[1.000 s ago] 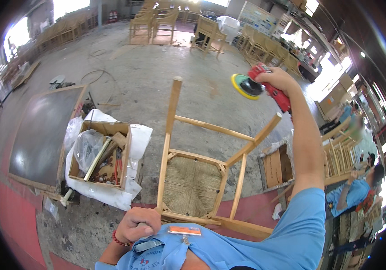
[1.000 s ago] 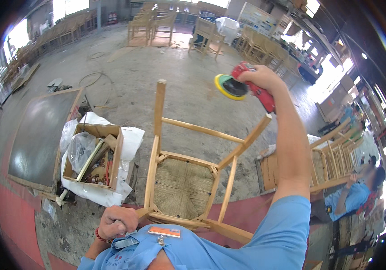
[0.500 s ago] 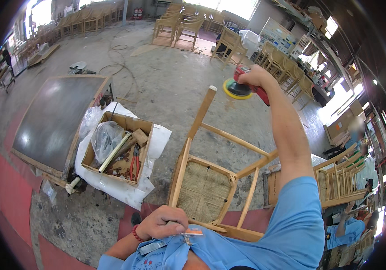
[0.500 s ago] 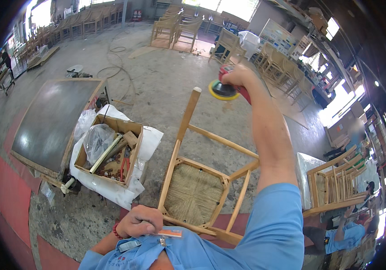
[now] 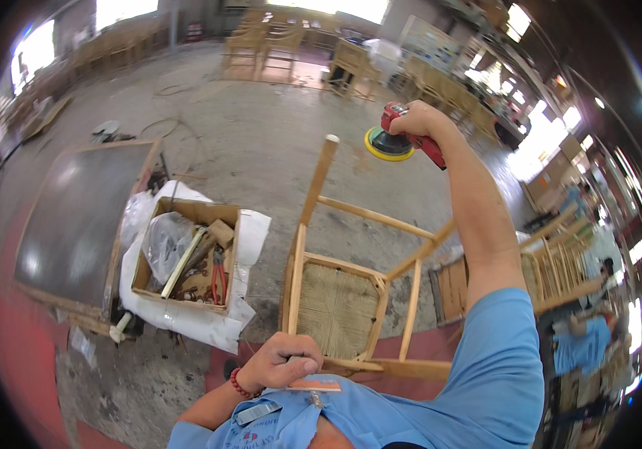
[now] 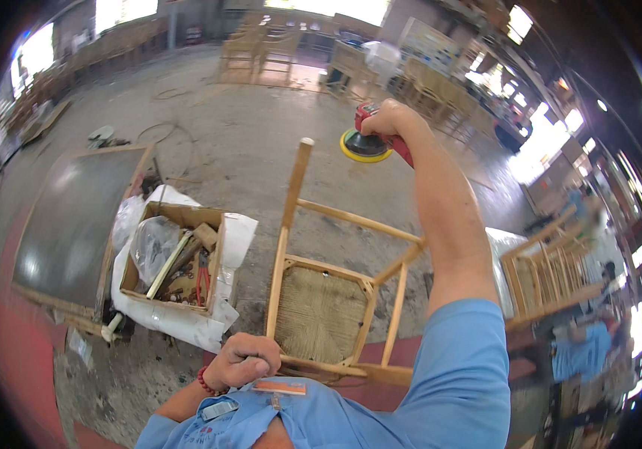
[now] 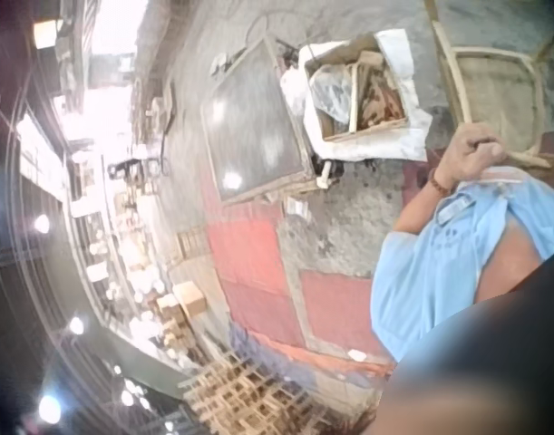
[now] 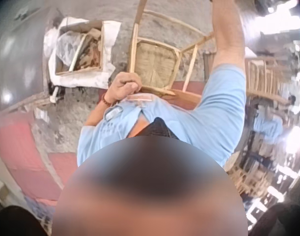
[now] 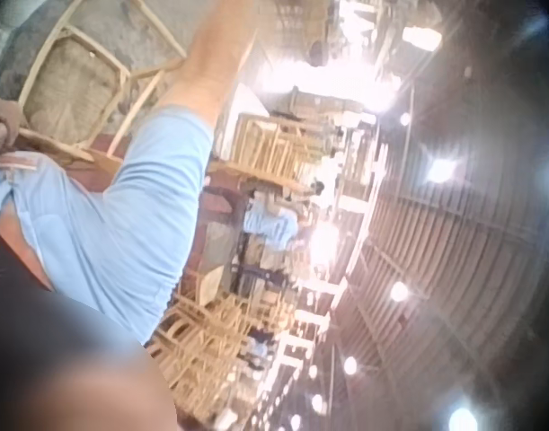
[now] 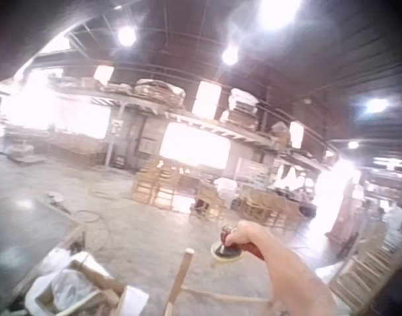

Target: The person picks up a wooden chair, uses a power sander to smooth the legs, applies a white substance to the leg tips, and wipes the chair with a cloth. The process is repeated for multiple chairs in a workshop setting.

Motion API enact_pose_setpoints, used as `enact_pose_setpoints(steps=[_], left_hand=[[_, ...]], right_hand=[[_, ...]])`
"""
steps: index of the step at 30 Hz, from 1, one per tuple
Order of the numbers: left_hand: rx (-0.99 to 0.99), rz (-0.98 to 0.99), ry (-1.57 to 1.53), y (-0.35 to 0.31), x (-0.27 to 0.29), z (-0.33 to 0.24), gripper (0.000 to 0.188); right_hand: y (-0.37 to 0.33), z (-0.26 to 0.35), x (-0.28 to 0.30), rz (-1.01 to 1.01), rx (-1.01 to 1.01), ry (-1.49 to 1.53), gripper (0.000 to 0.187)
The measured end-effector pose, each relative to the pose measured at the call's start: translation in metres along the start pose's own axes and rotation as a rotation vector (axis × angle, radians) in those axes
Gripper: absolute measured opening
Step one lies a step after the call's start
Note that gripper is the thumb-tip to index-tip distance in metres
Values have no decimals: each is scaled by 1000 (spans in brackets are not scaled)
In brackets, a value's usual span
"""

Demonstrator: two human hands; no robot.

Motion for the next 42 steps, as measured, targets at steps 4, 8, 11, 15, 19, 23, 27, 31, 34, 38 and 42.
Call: enact_pose_setpoints(steps=[4,8,11,15,19,23,27,31,34,38,42], left_hand=[[-6,105,-5,6,4,0,28],[-33,151,61,13,6,0,36],[-101,150,139,13,4,1,39],[-108,103,145,12,0,-1,40],[-110,27,312,10,-5,-18,23],[-419,-81,489,-5,-28,-45,16],[-169,-65,170,-26,-60,-48,34],[164,50,-307,-51,-54,-56,53],[83,-160,-117,-72,-29,-60,53],[89,-491,77,-89,29,-60,32],[95,-582,336,-56,141,-70,39]], right_hand=[[-93,-66,24,-138,-66,190,61],[-219,-111,41,-326,-309,375,62],[-318,-112,46,-504,-403,456,48],[-416,-93,26,-654,-575,817,45],[-469,-54,-22,-822,-414,1168,53],[-456,-9,-67,-866,-242,1428,65],[-428,54,-98,-648,115,1864,48],[-402,123,-112,-373,212,2011,52],[-375,170,-118,-275,239,1829,65],[-369,203,-158,-154,285,1410,74],[-413,195,-254,218,464,1110,63]])
Point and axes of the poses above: each hand's wrist, its own y-axis towards the middle knuckle, its own x-axis out of the back of the hand, z = x × y, the point moved 2 cm from there along y, towards the middle knuckle, and after that the axes turned 1 degree about y, right-handed, at the moved point
